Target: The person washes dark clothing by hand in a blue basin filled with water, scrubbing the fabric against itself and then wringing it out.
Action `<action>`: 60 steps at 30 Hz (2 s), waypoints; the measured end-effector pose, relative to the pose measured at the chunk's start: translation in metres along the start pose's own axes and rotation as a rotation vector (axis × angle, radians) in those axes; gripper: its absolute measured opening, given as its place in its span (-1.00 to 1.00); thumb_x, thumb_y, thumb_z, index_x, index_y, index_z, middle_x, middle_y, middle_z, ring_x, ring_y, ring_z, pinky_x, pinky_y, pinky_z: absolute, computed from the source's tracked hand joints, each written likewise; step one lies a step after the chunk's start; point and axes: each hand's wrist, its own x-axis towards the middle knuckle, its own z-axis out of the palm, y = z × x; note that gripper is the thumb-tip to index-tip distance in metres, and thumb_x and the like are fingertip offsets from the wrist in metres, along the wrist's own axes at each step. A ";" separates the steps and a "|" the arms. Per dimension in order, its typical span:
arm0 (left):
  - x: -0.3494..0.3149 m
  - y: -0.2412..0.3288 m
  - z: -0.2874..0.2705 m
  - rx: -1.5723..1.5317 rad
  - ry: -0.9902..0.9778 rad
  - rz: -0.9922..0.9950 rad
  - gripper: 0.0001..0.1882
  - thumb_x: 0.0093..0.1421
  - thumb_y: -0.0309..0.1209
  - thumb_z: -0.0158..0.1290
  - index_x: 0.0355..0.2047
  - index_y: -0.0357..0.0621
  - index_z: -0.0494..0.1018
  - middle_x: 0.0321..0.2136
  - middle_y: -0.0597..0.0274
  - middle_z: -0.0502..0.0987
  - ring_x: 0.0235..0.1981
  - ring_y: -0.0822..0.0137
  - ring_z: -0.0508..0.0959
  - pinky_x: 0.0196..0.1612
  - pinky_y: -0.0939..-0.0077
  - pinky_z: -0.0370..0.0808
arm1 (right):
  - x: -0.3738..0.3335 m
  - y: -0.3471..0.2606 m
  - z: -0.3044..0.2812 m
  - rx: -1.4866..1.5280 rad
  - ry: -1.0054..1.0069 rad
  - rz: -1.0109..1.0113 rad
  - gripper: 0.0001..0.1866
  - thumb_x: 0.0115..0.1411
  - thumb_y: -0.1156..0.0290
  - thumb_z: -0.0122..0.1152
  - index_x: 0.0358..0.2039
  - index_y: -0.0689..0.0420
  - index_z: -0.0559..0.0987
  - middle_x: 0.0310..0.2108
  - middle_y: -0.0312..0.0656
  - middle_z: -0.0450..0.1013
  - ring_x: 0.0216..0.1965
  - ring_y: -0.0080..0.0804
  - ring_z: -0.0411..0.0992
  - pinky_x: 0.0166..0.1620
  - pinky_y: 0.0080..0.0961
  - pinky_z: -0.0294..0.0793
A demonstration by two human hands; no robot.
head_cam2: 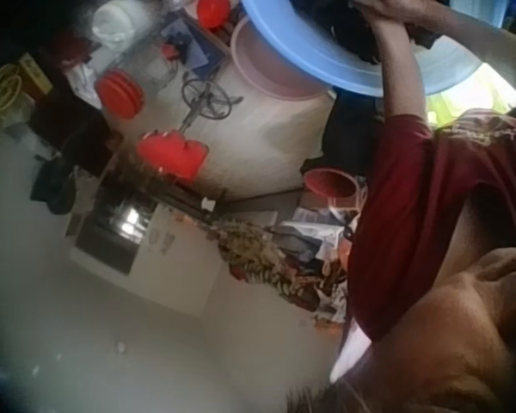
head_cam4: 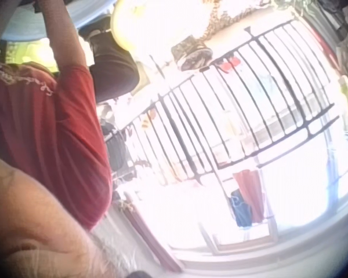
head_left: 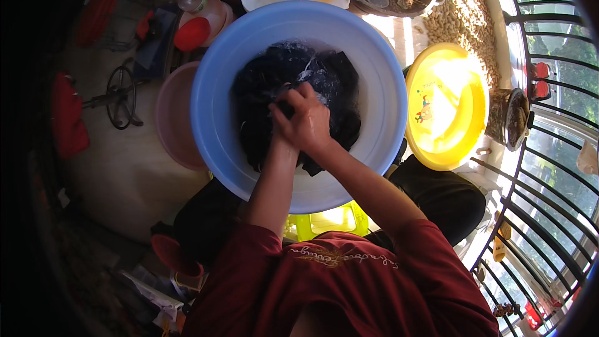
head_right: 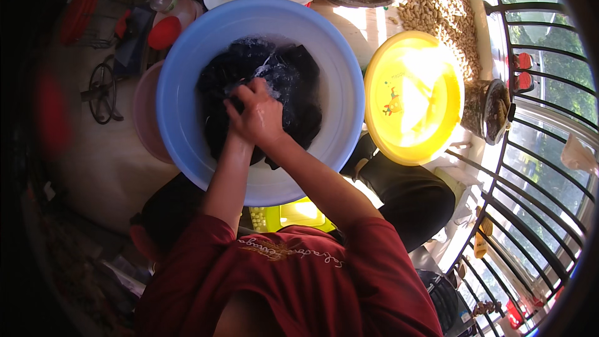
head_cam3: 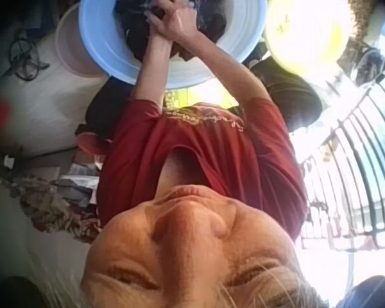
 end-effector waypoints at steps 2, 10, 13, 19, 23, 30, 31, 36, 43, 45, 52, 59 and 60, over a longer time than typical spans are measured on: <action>0.002 -0.013 0.007 0.233 0.134 0.186 -0.58 0.27 -0.12 -0.30 -0.03 -0.13 0.30 -0.08 0.13 0.37 -0.01 0.25 0.36 0.07 0.37 0.30 | 0.024 0.017 0.006 -0.019 0.088 0.182 -0.77 -0.06 0.24 0.27 -0.42 0.09 0.54 -0.43 -0.06 0.38 -0.39 -0.02 0.44 -0.32 -0.23 0.44; -0.010 -0.022 0.038 1.014 0.219 0.399 -0.73 0.22 -0.17 -0.16 -0.39 -0.05 0.41 -0.47 0.32 0.40 -0.39 0.40 0.44 -0.26 0.49 0.40 | -0.001 -0.019 -0.006 0.197 0.089 0.041 -0.75 -0.06 0.26 0.30 -0.52 0.17 0.50 -0.43 -0.03 0.39 -0.35 0.02 0.44 -0.26 -0.27 0.43; 0.002 -0.023 0.042 0.845 0.530 0.454 -0.78 0.12 -0.18 0.01 -0.43 -0.06 0.44 -0.51 0.35 0.43 -0.42 0.38 0.46 -0.21 0.51 0.41 | 0.017 0.037 0.020 0.132 0.170 0.161 -0.67 -0.01 0.13 0.23 -0.49 0.17 0.52 -0.43 0.00 0.41 -0.35 0.05 0.42 -0.28 -0.21 0.42; 0.017 -0.022 0.056 1.017 0.464 0.531 -0.72 0.01 -0.35 0.17 -0.31 -0.28 0.49 -0.34 0.15 0.54 -0.32 0.30 0.54 -0.21 0.45 0.47 | 0.037 0.082 -0.004 -0.148 0.187 0.319 -0.67 0.08 0.11 0.17 -0.46 0.15 0.55 -0.31 -0.06 0.45 -0.40 -0.01 0.42 -0.34 -0.19 0.41; 0.030 0.024 0.035 2.057 0.837 0.631 -0.71 -0.01 -0.32 0.22 -0.52 -0.38 0.50 -0.55 0.14 0.55 -0.55 0.33 0.52 -0.42 0.33 0.43 | 0.002 0.073 -0.003 -0.426 0.058 0.009 -0.53 0.06 0.22 0.17 0.02 -0.02 0.39 0.05 -0.05 0.21 -0.07 0.03 0.31 -0.17 -0.17 0.40; 0.055 0.040 0.028 2.272 0.893 0.538 -0.61 0.00 -0.16 0.22 -0.44 -0.32 0.51 -0.46 0.15 0.56 -0.48 0.20 0.54 -0.35 0.31 0.42 | 0.019 0.113 0.022 -0.417 -0.230 0.244 -0.65 0.02 0.51 -0.03 -0.12 0.03 0.44 -0.10 -0.10 0.33 -0.16 -0.06 0.40 -0.16 -0.17 0.44; 0.055 0.045 0.025 2.060 0.769 0.597 -0.59 0.00 -0.14 0.21 -0.37 -0.30 0.51 -0.39 0.13 0.56 -0.40 0.20 0.54 -0.29 0.31 0.42 | 0.028 0.116 0.019 -0.346 -0.227 0.276 -0.72 0.02 0.51 -0.03 -0.22 0.05 0.50 -0.19 -0.14 0.39 -0.18 -0.11 0.42 -0.19 -0.20 0.46; 0.037 0.010 0.057 0.928 0.437 0.199 -0.51 0.16 -0.15 0.05 0.03 -0.13 0.31 -0.08 0.14 0.43 -0.07 0.28 0.43 0.10 0.26 0.31 | 0.030 0.037 -0.020 0.056 0.101 0.054 -0.85 -0.03 0.63 -0.04 -0.55 0.14 0.51 -0.30 -0.13 0.44 -0.24 -0.11 0.42 -0.24 -0.30 0.42; -0.012 -0.024 0.030 1.158 0.103 0.325 -0.65 0.28 -0.16 -0.23 -0.03 -0.03 0.30 -0.10 0.21 0.38 -0.03 0.32 0.37 0.10 0.39 0.26 | -0.002 -0.024 -0.016 -0.025 0.003 -0.226 -0.81 -0.12 0.35 0.25 -0.45 0.06 0.49 -0.40 -0.21 0.35 -0.32 -0.17 0.39 -0.37 -0.33 0.42; -0.003 -0.007 -0.002 0.575 0.063 0.224 -0.63 0.26 -0.13 -0.20 -0.05 -0.06 0.32 -0.15 0.20 0.40 -0.06 0.28 0.40 0.09 0.37 0.29 | 0.020 0.006 -0.003 0.033 0.060 0.033 -0.79 -0.01 0.23 0.22 -0.45 0.09 0.51 -0.43 -0.11 0.37 -0.43 -0.07 0.40 -0.40 -0.26 0.40; -0.004 -0.017 0.042 1.073 0.328 0.395 -0.69 0.17 -0.14 -0.13 -0.32 -0.12 0.40 -0.37 0.27 0.41 -0.30 0.37 0.43 -0.19 0.45 0.41 | 0.005 -0.003 -0.003 0.187 0.156 0.034 -0.78 0.03 0.25 0.25 -0.49 0.13 0.51 -0.41 -0.09 0.36 -0.30 -0.05 0.41 -0.25 -0.29 0.38; 0.006 -0.007 0.057 0.918 0.541 0.548 -0.86 -0.03 -0.40 0.11 -0.46 -0.20 0.47 -0.49 0.21 0.50 -0.45 0.28 0.50 -0.31 0.51 0.45 | 0.020 0.070 -0.021 -0.173 -0.021 0.345 -0.80 0.06 0.23 0.21 -0.47 0.07 0.48 -0.33 -0.14 0.39 -0.29 -0.01 0.39 -0.32 -0.23 0.42; 0.010 -0.003 0.054 1.022 0.502 0.609 -0.84 -0.03 -0.42 0.13 -0.43 -0.23 0.48 -0.46 0.21 0.51 -0.44 0.29 0.51 -0.30 0.50 0.46 | 0.018 0.073 -0.021 -0.183 0.002 0.318 -0.78 0.06 0.21 0.21 -0.40 0.06 0.47 -0.28 -0.14 0.37 -0.24 -0.02 0.37 -0.29 -0.24 0.42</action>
